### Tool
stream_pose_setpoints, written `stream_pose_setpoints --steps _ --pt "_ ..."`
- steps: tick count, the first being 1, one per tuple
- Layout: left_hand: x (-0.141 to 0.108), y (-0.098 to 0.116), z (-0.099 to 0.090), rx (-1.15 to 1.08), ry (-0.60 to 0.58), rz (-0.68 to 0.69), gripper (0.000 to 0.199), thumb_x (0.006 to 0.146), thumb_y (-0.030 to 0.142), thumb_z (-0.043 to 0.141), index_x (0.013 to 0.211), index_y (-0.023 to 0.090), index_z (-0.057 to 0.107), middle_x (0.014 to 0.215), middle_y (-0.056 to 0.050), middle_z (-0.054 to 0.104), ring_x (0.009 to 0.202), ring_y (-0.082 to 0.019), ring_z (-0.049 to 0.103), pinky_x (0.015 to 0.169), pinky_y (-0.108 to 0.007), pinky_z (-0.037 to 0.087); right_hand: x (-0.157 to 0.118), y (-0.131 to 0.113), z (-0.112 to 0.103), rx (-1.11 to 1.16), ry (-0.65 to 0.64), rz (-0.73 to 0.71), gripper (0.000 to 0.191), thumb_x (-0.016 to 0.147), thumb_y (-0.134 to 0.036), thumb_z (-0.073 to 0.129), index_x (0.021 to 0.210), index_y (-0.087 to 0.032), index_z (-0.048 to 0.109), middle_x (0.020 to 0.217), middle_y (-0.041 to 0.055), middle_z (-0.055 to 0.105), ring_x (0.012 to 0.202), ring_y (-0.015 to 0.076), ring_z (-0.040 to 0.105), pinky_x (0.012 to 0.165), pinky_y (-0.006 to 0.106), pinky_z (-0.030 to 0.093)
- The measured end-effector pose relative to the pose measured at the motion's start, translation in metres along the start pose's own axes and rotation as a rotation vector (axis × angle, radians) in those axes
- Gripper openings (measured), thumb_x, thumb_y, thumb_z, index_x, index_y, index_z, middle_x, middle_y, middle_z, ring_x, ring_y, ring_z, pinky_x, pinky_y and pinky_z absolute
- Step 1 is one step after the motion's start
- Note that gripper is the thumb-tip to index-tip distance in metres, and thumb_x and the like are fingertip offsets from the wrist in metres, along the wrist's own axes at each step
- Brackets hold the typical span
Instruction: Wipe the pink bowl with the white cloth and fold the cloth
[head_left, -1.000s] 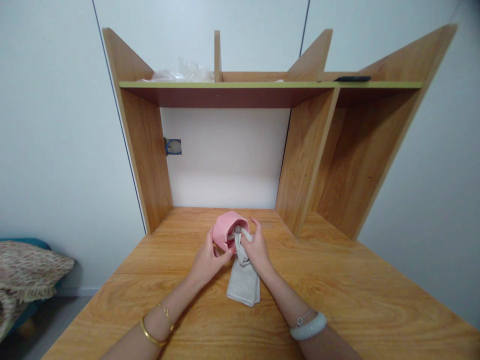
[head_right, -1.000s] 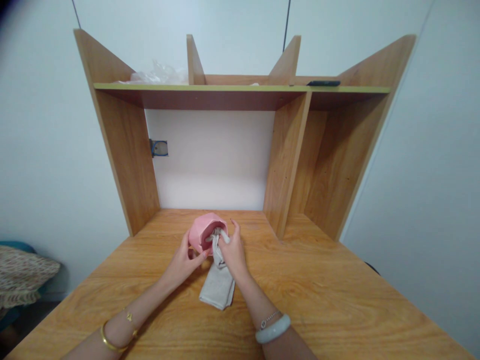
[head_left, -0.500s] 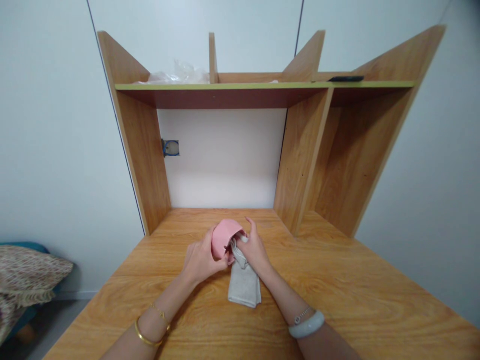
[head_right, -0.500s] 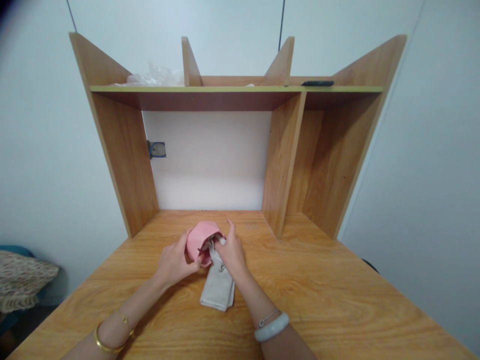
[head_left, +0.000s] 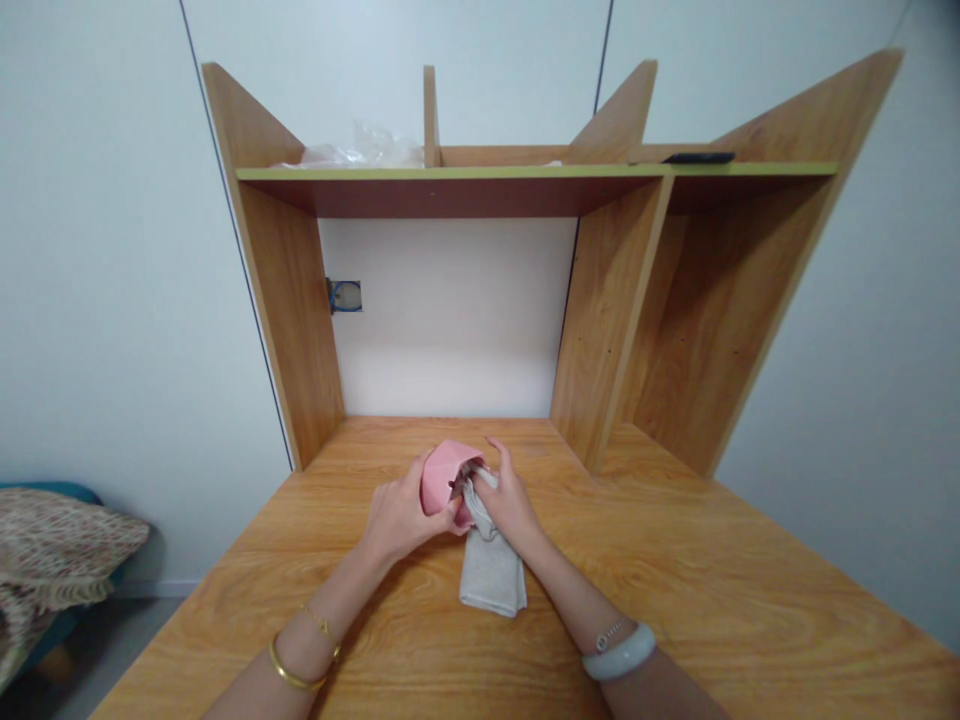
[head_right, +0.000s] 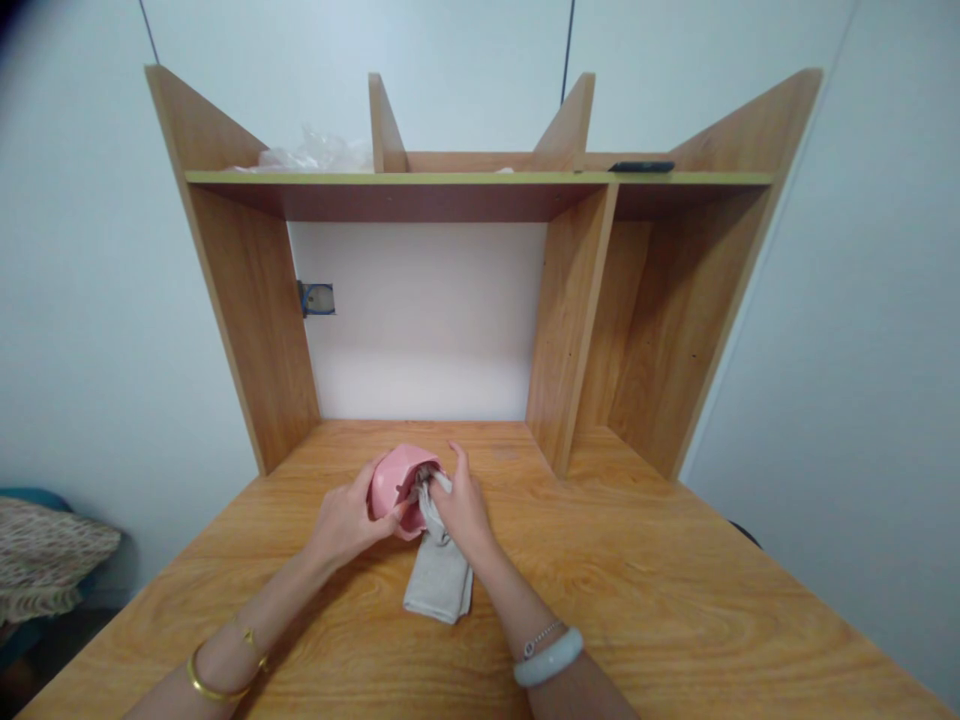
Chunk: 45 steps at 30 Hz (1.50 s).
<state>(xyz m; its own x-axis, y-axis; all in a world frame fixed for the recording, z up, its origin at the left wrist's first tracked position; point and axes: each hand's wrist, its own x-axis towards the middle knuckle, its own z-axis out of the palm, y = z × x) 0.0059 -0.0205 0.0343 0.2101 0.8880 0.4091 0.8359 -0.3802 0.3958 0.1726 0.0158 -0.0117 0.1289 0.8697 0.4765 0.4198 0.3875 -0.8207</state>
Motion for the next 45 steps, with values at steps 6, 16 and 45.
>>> stream_pose_setpoints --steps 6,16,45 --pt "0.003 -0.006 0.01 -0.303 0.015 -0.023 0.061 0.074 0.049 0.05 0.125 0.018 0.036 0.102 -0.009 0.061 0.088 -0.023 0.059 0.075 -0.034 0.044 0.002 -0.006 -0.006 -0.057 0.079 0.046 0.059 0.07 -0.021 0.048 0.127 -0.018 0.031 0.065 -0.002 0.057 0.056 0.0141 0.054 0.055 0.023 0.041" --pt "0.0 -0.005 0.037 -0.65 -0.018 0.042 0.079 0.072 0.046 0.057 0.133 0.018 0.015 0.105 -0.008 0.056 0.068 -0.012 0.057 0.062 -0.025 0.046 0.005 -0.004 -0.001 0.105 0.173 0.094 0.054 0.068 -0.02 0.048 0.12 -0.017 0.034 0.087 0.0042 0.061 0.071 0.0156 0.059 0.068 0.028 0.046" --pt "-0.003 -0.003 0.006 0.016 0.017 0.024 0.069 0.069 0.046 0.051 0.128 0.017 0.033 0.086 -0.007 0.065 0.078 -0.025 0.062 0.071 -0.032 0.044 0.002 -0.005 -0.001 -0.119 0.088 0.035 0.068 0.066 -0.025 0.056 0.128 -0.017 0.031 0.065 -0.0007 0.059 0.058 0.0156 0.056 0.052 0.022 0.04"
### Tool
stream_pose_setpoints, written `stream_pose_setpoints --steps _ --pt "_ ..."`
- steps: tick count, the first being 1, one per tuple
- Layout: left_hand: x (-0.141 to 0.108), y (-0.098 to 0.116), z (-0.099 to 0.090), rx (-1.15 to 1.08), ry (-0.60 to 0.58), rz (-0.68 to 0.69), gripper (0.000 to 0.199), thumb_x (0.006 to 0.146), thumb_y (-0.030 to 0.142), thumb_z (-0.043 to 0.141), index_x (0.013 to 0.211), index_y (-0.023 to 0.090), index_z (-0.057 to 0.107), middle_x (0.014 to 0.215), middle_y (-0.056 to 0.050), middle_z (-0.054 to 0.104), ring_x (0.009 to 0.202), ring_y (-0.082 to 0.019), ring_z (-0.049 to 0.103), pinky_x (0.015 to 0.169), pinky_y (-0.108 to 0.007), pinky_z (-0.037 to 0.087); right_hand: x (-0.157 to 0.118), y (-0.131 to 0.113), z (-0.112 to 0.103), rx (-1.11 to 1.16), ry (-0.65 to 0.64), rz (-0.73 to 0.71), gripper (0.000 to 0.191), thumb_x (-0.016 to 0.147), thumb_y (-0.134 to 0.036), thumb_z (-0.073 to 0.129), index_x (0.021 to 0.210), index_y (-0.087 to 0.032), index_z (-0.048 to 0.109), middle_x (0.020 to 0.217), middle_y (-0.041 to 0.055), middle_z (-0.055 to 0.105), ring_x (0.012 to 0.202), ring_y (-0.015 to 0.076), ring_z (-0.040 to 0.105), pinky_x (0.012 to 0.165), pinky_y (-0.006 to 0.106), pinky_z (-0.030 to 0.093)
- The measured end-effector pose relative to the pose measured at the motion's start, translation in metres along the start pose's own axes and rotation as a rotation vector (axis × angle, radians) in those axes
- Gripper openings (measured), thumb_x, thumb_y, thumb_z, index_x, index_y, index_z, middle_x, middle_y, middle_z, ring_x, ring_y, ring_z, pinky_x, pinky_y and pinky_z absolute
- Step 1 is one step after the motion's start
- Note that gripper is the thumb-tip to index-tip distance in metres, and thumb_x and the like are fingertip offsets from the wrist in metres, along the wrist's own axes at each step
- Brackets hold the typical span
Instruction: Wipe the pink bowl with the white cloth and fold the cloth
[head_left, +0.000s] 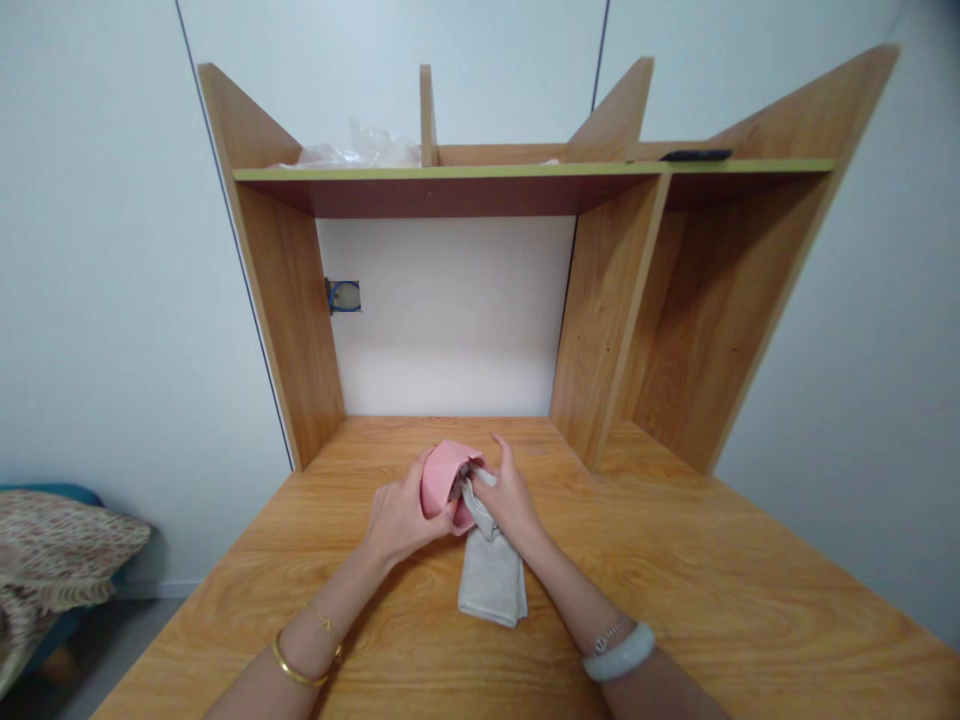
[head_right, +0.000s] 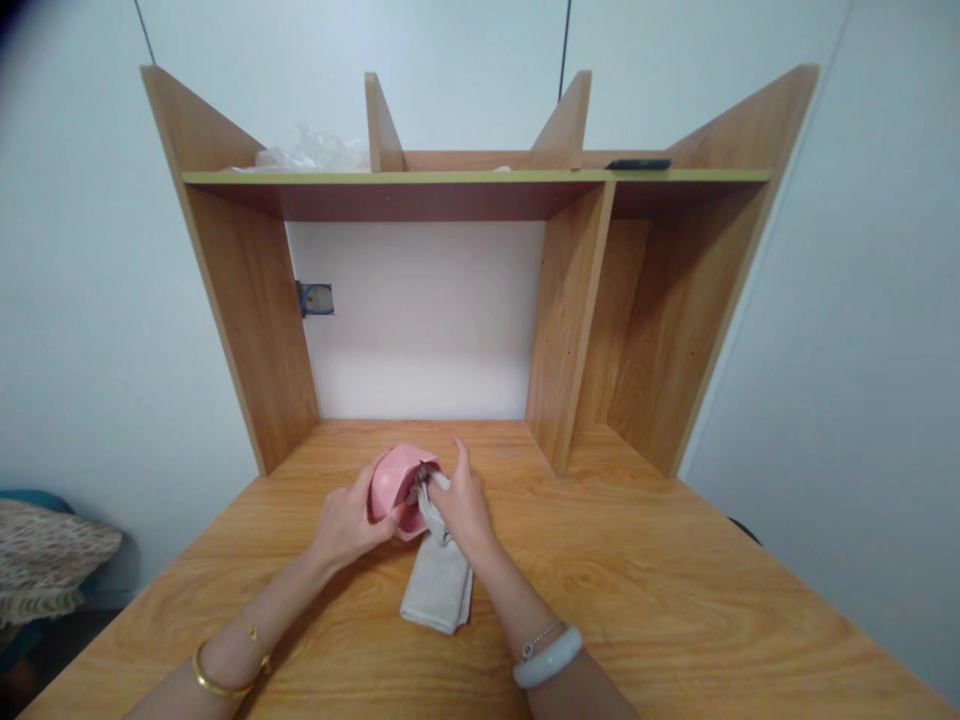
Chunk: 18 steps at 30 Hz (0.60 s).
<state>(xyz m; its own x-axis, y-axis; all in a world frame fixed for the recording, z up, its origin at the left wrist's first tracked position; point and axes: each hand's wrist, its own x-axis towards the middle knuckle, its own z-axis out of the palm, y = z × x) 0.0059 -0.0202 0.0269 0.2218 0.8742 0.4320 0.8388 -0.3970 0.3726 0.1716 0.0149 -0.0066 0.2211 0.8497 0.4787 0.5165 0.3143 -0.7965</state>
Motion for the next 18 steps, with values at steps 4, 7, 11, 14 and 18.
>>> stream_pose_setpoints --steps 4,7,11,14,18 --pt "0.001 -0.003 0.001 -0.081 0.018 -0.012 0.063 0.073 0.041 0.048 0.129 0.019 0.032 0.085 -0.005 0.064 0.076 -0.023 0.062 0.07 -0.031 0.044 -0.003 -0.002 0.002 0.089 -0.04 -0.025 0.061 0.069 -0.021 0.05 0.127 -0.018 0.032 0.066 -0.0016 0.058 0.057 0.0144 0.055 0.054 0.023 0.041" --pt "0.002 -0.005 0.003 -0.196 0.047 -0.021 0.063 0.075 0.041 0.046 0.131 0.02 0.026 0.093 -0.006 0.062 0.078 -0.022 0.061 0.069 -0.031 0.044 -0.004 -0.004 0.0 0.118 -0.015 -0.012 0.059 0.069 -0.019 0.049 0.126 -0.018 0.033 0.067 -0.0014 0.057 0.058 0.014 0.055 0.055 0.023 0.042" --pt "0.005 -0.007 0.009 -0.41 0.074 0.01 0.074 0.078 0.045 0.047 0.135 0.015 0.01 0.096 -0.008 0.058 0.08 -0.02 0.059 0.072 -0.032 0.045 -0.003 -0.006 -0.003 0.16 0.017 0.032 0.059 0.07 -0.019 0.046 0.127 -0.017 0.031 0.066 -0.0019 0.056 0.056 0.0137 0.054 0.055 0.024 0.042" --pt "0.006 -0.006 0.016 -0.559 0.089 0.063 0.083 0.075 0.045 0.053 0.135 0.015 0.005 0.109 -0.012 0.052 0.091 -0.02 0.056 0.08 -0.033 0.043 -0.002 -0.005 -0.002 0.193 0.047 0.054 0.058 0.071 -0.021 0.046 0.127 -0.017 0.03 0.067 -0.0019 0.056 0.057 0.0142 0.054 0.056 0.025 0.043" --pt "0.005 -0.004 0.024 -0.688 0.04 0.118 0.085 0.07 0.043 0.061 0.133 0.016 0.011 0.127 -0.015 0.039 0.109 -0.023 0.046 0.09 -0.035 0.038 0.0 -0.001 0.002 0.282 0.104 0.068 0.055 0.069 -0.021 0.048 0.122 -0.018 0.034 0.081 0.0019 0.06 0.068 0.0152 0.058 0.064 0.027 0.046"
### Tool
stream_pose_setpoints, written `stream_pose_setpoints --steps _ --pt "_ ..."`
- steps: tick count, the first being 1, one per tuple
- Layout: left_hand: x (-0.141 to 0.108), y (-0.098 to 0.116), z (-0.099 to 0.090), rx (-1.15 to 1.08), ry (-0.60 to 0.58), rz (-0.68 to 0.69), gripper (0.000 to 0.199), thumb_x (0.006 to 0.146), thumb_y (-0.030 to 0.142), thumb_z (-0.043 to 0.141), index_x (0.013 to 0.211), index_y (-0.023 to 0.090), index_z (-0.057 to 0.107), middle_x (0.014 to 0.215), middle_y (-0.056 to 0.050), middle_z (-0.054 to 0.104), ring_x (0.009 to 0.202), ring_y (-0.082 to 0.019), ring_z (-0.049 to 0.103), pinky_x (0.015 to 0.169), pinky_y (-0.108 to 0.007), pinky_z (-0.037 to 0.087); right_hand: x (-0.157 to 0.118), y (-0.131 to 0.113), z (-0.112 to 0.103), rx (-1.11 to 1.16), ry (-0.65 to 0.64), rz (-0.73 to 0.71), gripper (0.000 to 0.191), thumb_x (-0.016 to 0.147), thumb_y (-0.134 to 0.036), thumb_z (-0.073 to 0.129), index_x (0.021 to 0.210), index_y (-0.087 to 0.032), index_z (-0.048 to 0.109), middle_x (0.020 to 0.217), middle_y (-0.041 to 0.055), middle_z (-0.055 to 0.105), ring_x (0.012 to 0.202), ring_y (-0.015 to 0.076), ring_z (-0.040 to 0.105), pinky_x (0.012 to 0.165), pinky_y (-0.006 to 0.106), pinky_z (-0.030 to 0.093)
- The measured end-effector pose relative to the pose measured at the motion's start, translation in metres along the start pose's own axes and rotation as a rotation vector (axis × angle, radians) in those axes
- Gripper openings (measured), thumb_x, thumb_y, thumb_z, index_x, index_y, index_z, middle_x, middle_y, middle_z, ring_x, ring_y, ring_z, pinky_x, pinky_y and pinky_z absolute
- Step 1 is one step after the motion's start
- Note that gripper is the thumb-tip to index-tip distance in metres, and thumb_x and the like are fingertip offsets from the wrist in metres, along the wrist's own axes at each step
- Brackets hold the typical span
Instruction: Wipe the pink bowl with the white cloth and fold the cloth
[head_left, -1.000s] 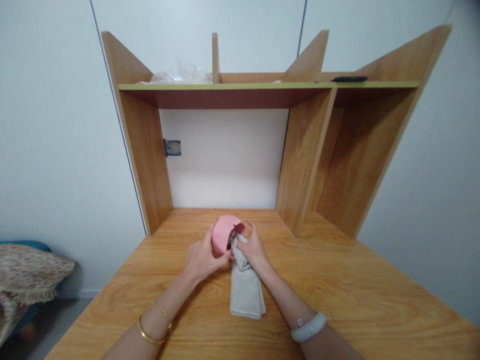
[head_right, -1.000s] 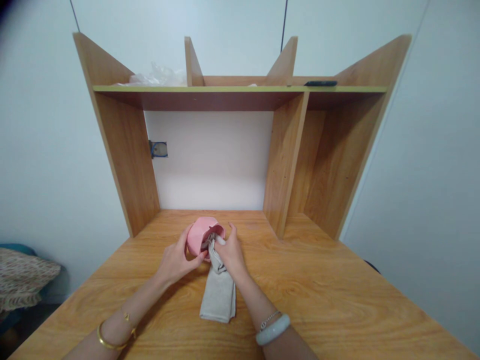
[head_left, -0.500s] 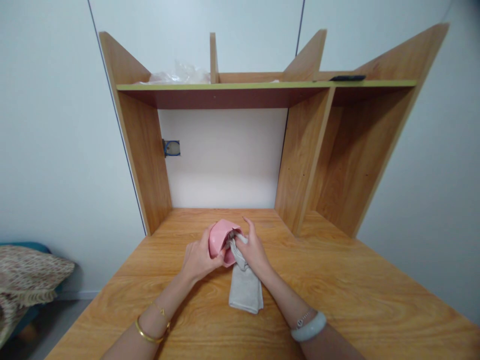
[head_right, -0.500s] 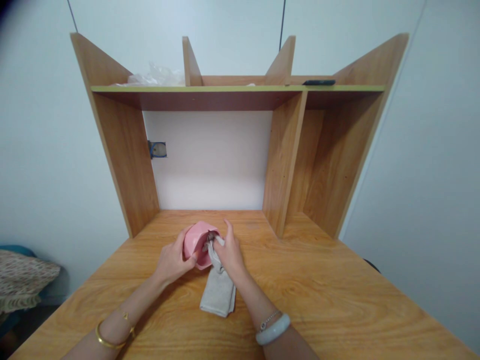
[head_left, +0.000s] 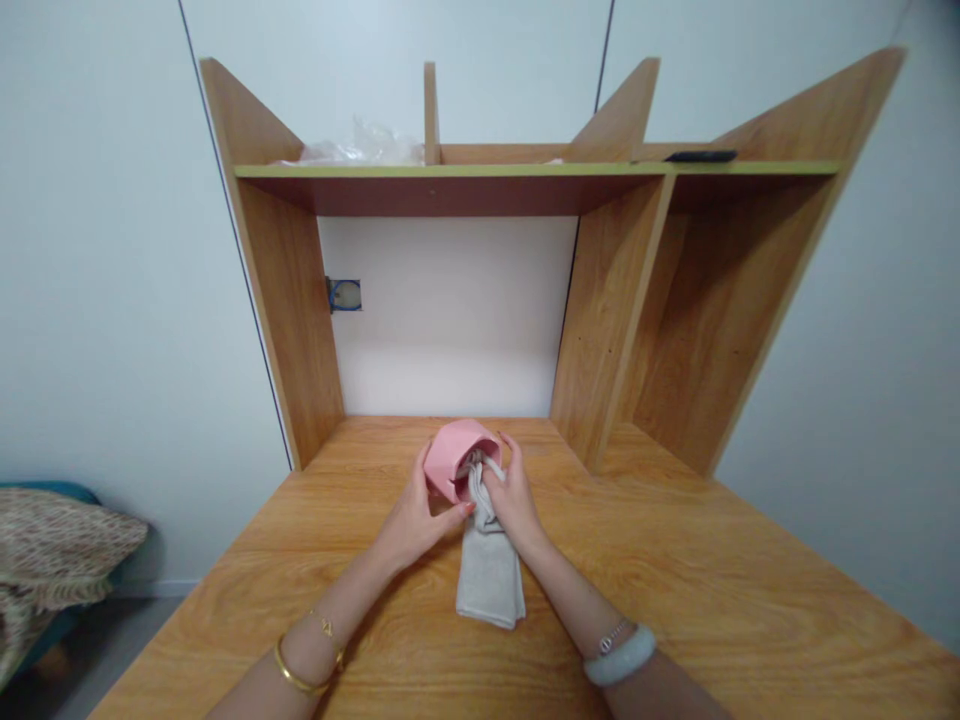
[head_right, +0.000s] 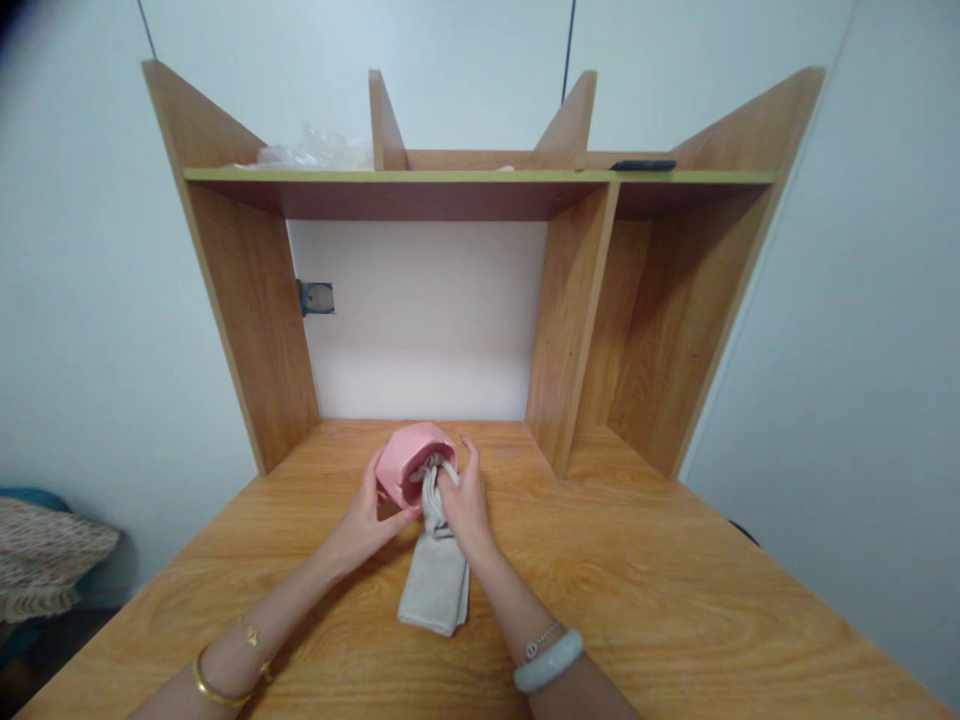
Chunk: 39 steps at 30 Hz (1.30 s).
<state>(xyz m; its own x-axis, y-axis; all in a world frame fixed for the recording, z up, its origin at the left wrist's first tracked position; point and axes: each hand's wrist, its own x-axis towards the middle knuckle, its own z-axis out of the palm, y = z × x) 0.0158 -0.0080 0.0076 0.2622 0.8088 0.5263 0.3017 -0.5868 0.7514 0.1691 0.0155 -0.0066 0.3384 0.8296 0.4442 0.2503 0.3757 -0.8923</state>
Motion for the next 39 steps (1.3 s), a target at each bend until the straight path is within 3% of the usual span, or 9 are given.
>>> stream_pose_setpoints --steps 3,7,17,25,35,39 --pt "-0.002 0.001 0.002 -0.034 -0.027 -0.006 0.075 0.073 0.04 0.058 0.131 0.017 0.017 0.127 -0.013 0.041 0.113 -0.022 0.043 0.093 -0.034 0.036 0.0 0.004 0.003 0.064 -0.003 -0.003 0.052 0.067 -0.019 0.049 0.118 -0.019 0.037 0.09 0.0038 0.061 0.078 0.0159 0.059 0.07 0.027 0.046" --pt "-0.002 0.004 0.0 0.02 0.031 -0.038 0.07 0.073 0.039 0.058 0.128 0.016 0.023 0.12 -0.012 0.048 0.105 -0.02 0.05 0.088 -0.033 0.04 -0.001 0.009 0.006 0.06 -0.042 0.018 0.052 0.066 -0.02 0.05 0.116 -0.02 0.037 0.095 0.0048 0.061 0.081 0.0162 0.06 0.072 0.028 0.046" --pt "-0.003 0.013 -0.005 0.3 0.042 -0.058 0.069 0.066 0.037 0.061 0.123 0.015 0.031 0.102 -0.01 0.059 0.085 -0.021 0.059 0.073 -0.032 0.045 -0.002 0.001 0.003 -0.12 -0.043 0.019 0.062 0.063 -0.024 0.057 0.12 -0.017 0.034 0.081 0.0039 0.064 0.073 0.0186 0.061 0.066 0.028 0.046" --pt "-0.005 0.017 -0.007 0.424 0.025 -0.049 0.07 0.065 0.042 0.06 0.125 0.017 0.031 0.103 -0.009 0.06 0.089 -0.024 0.059 0.075 -0.033 0.044 0.0 -0.005 -0.003 -0.332 -0.055 0.011 0.068 0.066 -0.029 0.057 0.127 -0.013 0.03 0.076 0.0059 0.065 0.067 0.0192 0.061 0.056 0.025 0.042" --pt "-0.003 0.019 -0.012 0.514 0.006 -0.032 0.071 0.063 0.042 0.059 0.126 0.019 0.034 0.101 -0.007 0.062 0.086 -0.024 0.06 0.074 -0.032 0.045 0.0 -0.01 -0.009 -0.579 -0.111 -0.038 0.068 0.073 -0.035 0.053 0.133 -0.018 0.024 0.073 0.0049 0.065 0.067 0.0207 0.061 0.054 0.023 0.037" --pt "-0.002 0.017 -0.015 0.521 0.023 -0.037 0.067 0.064 0.043 0.058 0.123 0.019 0.037 0.102 -0.007 0.062 0.089 -0.024 0.06 0.077 -0.032 0.044 -0.002 -0.008 -0.007 -0.55 -0.128 -0.075 0.066 0.072 -0.03 0.053 0.132 -0.021 0.026 0.077 0.0044 0.066 0.07 0.0207 0.061 0.058 0.024 0.039"
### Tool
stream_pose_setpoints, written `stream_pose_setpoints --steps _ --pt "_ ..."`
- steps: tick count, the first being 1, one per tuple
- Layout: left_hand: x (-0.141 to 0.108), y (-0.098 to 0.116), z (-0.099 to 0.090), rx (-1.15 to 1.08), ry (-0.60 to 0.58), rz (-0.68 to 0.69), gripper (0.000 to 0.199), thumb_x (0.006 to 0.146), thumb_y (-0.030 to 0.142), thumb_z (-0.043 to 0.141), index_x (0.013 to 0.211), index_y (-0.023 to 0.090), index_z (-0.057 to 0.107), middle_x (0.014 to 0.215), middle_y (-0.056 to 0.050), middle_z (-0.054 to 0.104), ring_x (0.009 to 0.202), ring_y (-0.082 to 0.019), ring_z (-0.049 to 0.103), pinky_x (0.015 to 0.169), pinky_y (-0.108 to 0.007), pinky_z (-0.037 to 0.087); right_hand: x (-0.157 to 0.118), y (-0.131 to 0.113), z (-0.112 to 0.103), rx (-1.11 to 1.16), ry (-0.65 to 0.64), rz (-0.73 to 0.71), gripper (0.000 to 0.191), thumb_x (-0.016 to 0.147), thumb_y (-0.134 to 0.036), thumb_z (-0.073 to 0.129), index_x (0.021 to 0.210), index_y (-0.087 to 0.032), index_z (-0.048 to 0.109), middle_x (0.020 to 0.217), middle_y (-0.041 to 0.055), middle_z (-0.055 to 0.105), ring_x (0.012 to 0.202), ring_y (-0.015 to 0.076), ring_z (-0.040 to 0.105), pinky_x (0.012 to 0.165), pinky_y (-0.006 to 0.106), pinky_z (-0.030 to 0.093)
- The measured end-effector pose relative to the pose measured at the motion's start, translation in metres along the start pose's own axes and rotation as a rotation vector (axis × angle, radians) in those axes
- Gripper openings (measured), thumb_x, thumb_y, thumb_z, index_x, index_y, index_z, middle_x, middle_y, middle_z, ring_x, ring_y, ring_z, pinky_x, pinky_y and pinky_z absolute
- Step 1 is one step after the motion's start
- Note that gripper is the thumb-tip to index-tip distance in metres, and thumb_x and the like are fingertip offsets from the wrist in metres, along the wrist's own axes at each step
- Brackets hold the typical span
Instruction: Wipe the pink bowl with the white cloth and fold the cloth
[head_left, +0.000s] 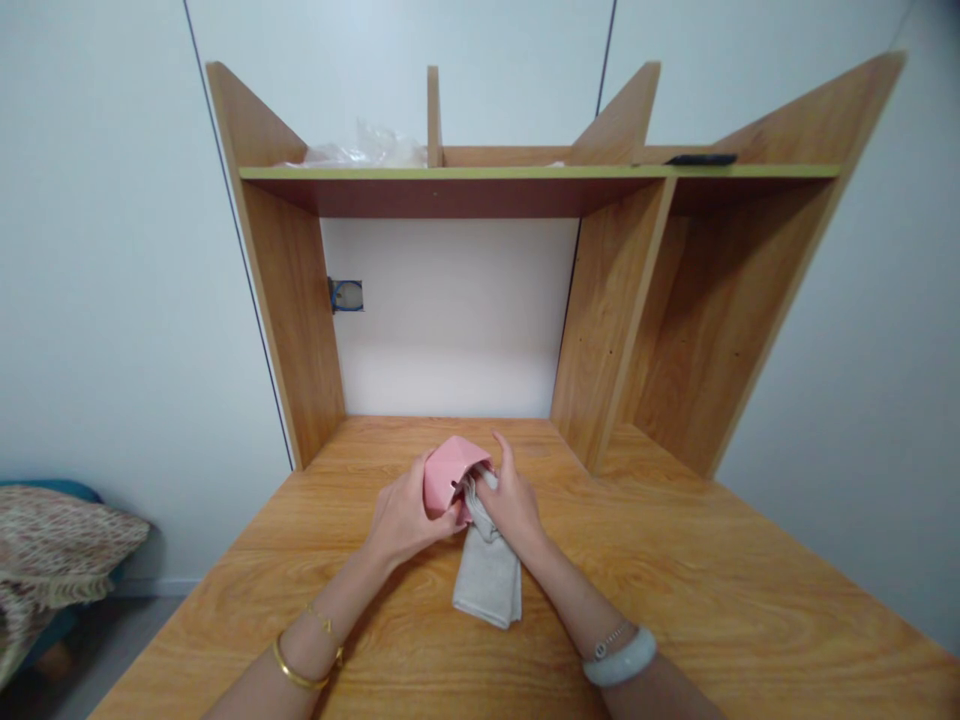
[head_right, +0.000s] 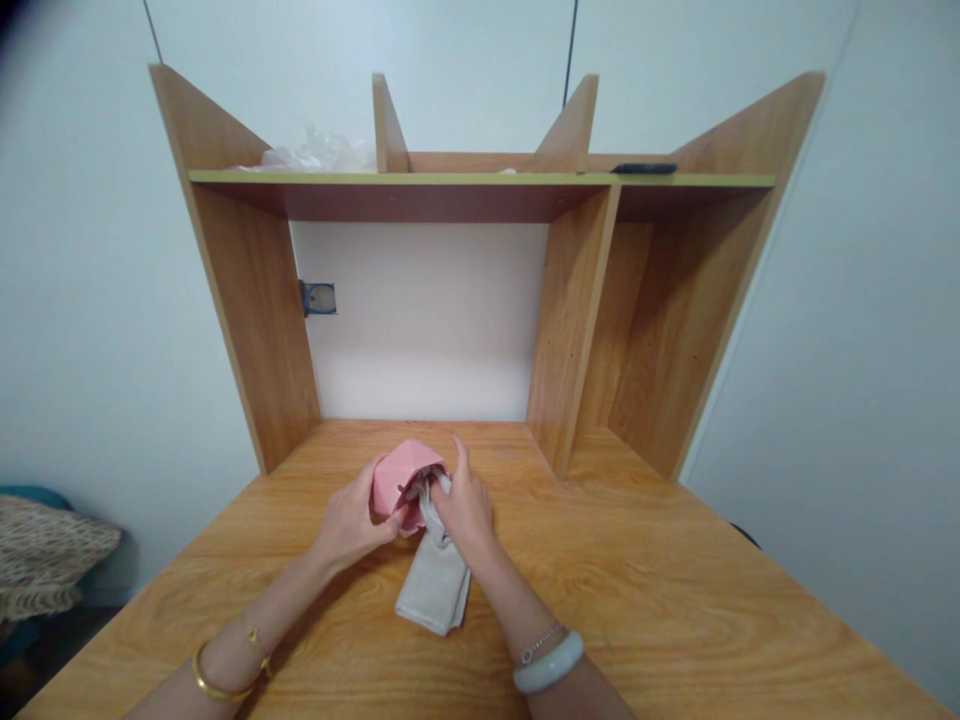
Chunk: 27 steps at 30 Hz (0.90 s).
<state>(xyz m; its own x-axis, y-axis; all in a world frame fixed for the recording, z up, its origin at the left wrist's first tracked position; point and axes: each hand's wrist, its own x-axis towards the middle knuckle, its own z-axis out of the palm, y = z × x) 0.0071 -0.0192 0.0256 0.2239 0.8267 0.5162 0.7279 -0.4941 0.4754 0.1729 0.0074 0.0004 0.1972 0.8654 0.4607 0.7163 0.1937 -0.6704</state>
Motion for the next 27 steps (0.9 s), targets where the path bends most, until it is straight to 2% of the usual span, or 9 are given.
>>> stream_pose_setpoints --steps 3,7,10,12,16,20,24,27 --pt "0.0 -0.001 0.001 -0.007 0.007 -0.014 0.067 0.066 0.044 0.057 0.125 0.019 0.036 0.106 -0.008 0.06 0.093 -0.024 0.058 0.079 -0.032 0.044 0.001 0.005 0.005 0.185 -0.007 -0.025 0.063 0.073 -0.026 0.049 0.131 -0.019 0.026 0.079 0.0032 0.065 0.071 0.0182 0.061 0.062 0.025 0.042" --pt "0.0 -0.002 0.005 -0.085 0.012 -0.051 0.066 0.073 0.045 0.052 0.129 0.018 0.03 0.111 -0.009 0.057 0.092 -0.023 0.058 0.077 -0.033 0.044 0.002 0.009 0.009 0.351 0.021 0.01 0.061 0.071 -0.023 0.047 0.129 -0.018 0.028 0.076 0.0013 0.063 0.067 0.0168 0.059 0.062 0.026 0.044" --pt "0.0 -0.004 0.011 -0.203 0.01 -0.058 0.07 0.075 0.046 0.051 0.132 0.015 0.025 0.109 -0.012 0.056 0.079 -0.02 0.059 0.069 -0.031 0.045 0.002 0.008 0.006 0.4 0.07 0.043 0.06 0.07 -0.022 0.047 0.127 -0.017 0.03 0.081 0.0028 0.062 0.07 0.0169 0.059 0.064 0.027 0.045" --pt "0.0 -0.005 0.016 -0.269 -0.009 -0.067 0.077 0.072 0.048 0.055 0.132 0.013 0.021 0.101 -0.011 0.058 0.067 -0.016 0.057 0.062 -0.028 0.045 0.003 0.007 0.005 0.422 0.114 0.057 0.059 0.07 -0.021 0.047 0.126 -0.016 0.03 0.085 0.0043 0.062 0.074 0.0174 0.06 0.067 0.028 0.046" --pt "-0.001 -0.007 0.025 -0.345 -0.09 -0.031 0.07 0.071 0.048 0.058 0.125 0.015 0.03 0.095 -0.007 0.058 0.056 -0.01 0.051 0.055 -0.024 0.042 0.005 0.008 0.008 0.495 0.176 0.06 0.053 0.07 -0.021 0.047 0.121 -0.017 0.034 0.099 0.0073 0.06 0.088 0.0177 0.058 0.076 0.029 0.045" --pt "-0.002 -0.011 0.031 -0.384 -0.134 -0.033 0.059 0.073 0.049 0.056 0.116 0.015 0.034 0.087 -0.004 0.058 0.056 -0.01 0.05 0.053 -0.023 0.041 0.005 0.008 0.016 0.613 0.128 0.025 0.048 0.07 -0.023 0.048 0.116 -0.019 0.036 0.111 0.0084 0.056 0.097 0.0166 0.056 0.083 0.031 0.043" --pt "-0.001 -0.013 0.03 -0.351 -0.069 -0.079 0.05 0.073 0.049 0.054 0.106 0.014 0.039 0.077 -0.001 0.057 0.06 -0.013 0.052 0.055 -0.025 0.041 0.003 0.005 0.02 0.633 0.078 0.034 0.053 0.069 -0.022 0.05 0.119 -0.018 0.033 0.103 0.0077 0.06 0.089 0.0164 0.059 0.079 0.03 0.045" --pt "-0.001 -0.009 0.023 -0.225 -0.014 -0.087 0.046 0.07 0.05 0.055 0.097 0.014 0.043 0.073 -0.002 0.057 0.061 -0.015 0.053 0.055 -0.025 0.04 0.001 0.002 0.018 0.576 0.087 0.062 0.058 0.067 -0.023 0.053 0.121 -0.017 0.031 0.093 0.0065 0.063 0.083 0.0173 0.061 0.074 0.029 0.046"
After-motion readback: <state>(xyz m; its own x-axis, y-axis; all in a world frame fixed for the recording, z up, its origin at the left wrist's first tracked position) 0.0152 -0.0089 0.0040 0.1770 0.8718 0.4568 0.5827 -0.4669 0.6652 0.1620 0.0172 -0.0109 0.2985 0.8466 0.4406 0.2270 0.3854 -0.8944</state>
